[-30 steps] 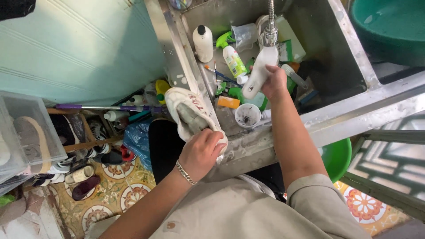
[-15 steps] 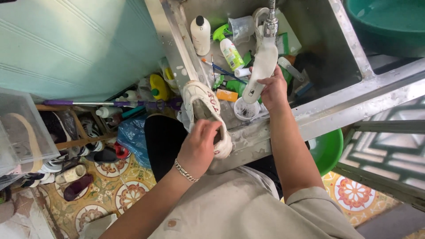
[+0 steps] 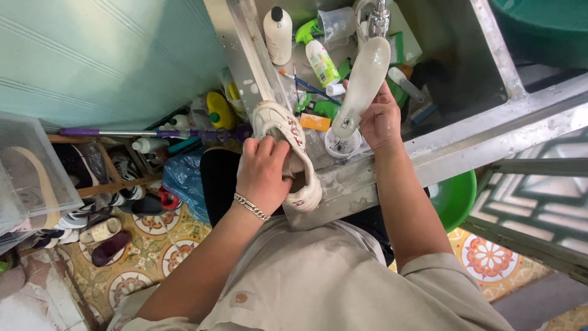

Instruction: The person scrubs a white sneaker with a brush and cleaning solution in a sink, rinses it under running water, and then scrubs the sole with a blue sponge. The person continues to rinse and scrub the shoe with a brush before rinsing it again.

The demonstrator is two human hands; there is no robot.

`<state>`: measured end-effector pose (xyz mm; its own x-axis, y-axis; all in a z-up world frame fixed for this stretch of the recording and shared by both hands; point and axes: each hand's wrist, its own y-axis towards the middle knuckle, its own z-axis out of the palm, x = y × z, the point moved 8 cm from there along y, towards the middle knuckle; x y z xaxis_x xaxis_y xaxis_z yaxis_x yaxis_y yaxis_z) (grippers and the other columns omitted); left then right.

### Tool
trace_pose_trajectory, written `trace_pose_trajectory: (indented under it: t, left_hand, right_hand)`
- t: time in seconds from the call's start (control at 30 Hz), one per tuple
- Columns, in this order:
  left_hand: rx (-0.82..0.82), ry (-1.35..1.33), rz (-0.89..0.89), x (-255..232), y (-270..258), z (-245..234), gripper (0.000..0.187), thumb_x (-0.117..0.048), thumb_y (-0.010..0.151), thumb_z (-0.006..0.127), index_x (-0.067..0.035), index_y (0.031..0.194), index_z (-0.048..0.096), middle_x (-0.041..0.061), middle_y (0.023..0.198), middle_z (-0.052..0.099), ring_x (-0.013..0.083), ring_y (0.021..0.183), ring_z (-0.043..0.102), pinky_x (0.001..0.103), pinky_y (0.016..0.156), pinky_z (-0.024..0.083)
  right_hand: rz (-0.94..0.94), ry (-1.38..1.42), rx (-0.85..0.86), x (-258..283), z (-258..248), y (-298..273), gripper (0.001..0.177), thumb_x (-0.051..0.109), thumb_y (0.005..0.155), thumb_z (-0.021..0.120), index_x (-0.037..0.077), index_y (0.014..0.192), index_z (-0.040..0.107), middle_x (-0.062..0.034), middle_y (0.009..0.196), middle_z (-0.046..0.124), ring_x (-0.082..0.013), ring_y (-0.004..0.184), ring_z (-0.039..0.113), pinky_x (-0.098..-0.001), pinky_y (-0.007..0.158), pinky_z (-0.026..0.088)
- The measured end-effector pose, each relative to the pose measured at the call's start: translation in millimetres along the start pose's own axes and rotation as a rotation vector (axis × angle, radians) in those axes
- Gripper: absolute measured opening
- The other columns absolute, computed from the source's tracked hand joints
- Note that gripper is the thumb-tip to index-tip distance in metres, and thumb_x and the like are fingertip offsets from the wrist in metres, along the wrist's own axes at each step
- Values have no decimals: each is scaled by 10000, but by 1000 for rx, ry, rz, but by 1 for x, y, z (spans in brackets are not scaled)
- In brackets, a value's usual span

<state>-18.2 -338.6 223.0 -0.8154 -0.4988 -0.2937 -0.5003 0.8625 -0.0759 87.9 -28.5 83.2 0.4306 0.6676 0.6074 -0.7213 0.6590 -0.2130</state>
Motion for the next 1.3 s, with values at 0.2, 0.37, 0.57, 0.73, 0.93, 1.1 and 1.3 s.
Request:
trace_pose_trajectory:
  t: [0.2, 0.37, 0.57, 0.73, 0.93, 1.1, 1.3]
  left_hand:
    - [-19, -92, 32, -1, 0, -8, 619, -180, 729, 1091, -179, 1174, 661, -3, 1139, 559, 316, 1272, 569, 488, 1113, 560]
    - [-77, -132, 62, 4, -1, -3, 623, -138, 684, 1043, -191, 1163, 648, 4, 1130, 548, 332, 1253, 568, 497, 1125, 565]
    - [-140, -195, 81, 5, -5, 0, 635, -100, 685, 1010, -185, 1207, 658, 10, 1156, 567, 343, 1254, 581, 513, 1148, 553]
    - [-206, -239, 105, 5, -8, 0, 608, -28, 721, 969, -164, 1247, 696, 10, 1153, 602, 334, 1254, 591, 510, 1167, 550]
    - [-299, -193, 170, -4, -12, -21, 489, -40, 815, 948, -94, 1263, 758, 43, 1226, 745, 356, 1126, 595, 464, 1062, 523]
    - [-335, -216, 207, -8, -14, -28, 408, -21, 870, 899, -84, 1250, 763, 56, 1206, 779, 331, 1112, 670, 468, 1088, 499]
    - [-369, -225, 206, -10, -20, -36, 387, 45, 930, 764, -71, 1299, 776, 75, 1267, 785, 360, 1160, 659, 481, 1099, 518]
  right_hand:
    - [28, 32, -11, -4, -2, 5, 1184, -248, 622, 479, 89, 1744, 651, -272, 1634, 813, -569, 1638, 739, -780, 1312, 687]
    - [20, 8, 12, -1, 14, 0, 1099, -208, 652, 514, 66, 1705, 668, -269, 1604, 828, -551, 1609, 764, -774, 1299, 698]
    - [-43, -89, 12, -9, -2, 13, 965, -246, 736, 562, 35, 1652, 683, -268, 1582, 837, -505, 1577, 793, -687, 1272, 743]
    - [-90, -243, -143, -37, -113, 72, 867, -289, 869, 654, 130, 1625, 724, -155, 1488, 887, -400, 1425, 888, -589, 1173, 787]
    - [10, -234, -602, -33, -152, 106, 932, -296, 906, 582, 168, 1685, 799, -96, 1480, 805, -313, 1292, 659, -410, 1109, 475]
    - [-153, 67, -623, -29, -155, 123, 769, -369, 986, 651, 53, 1625, 726, -242, 1623, 846, -435, 1386, 865, -530, 1172, 729]
    - [-273, 171, -376, 2, -141, 135, 976, -391, 991, 612, 109, 1829, 575, -269, 1774, 702, -483, 1571, 715, -644, 1368, 617]
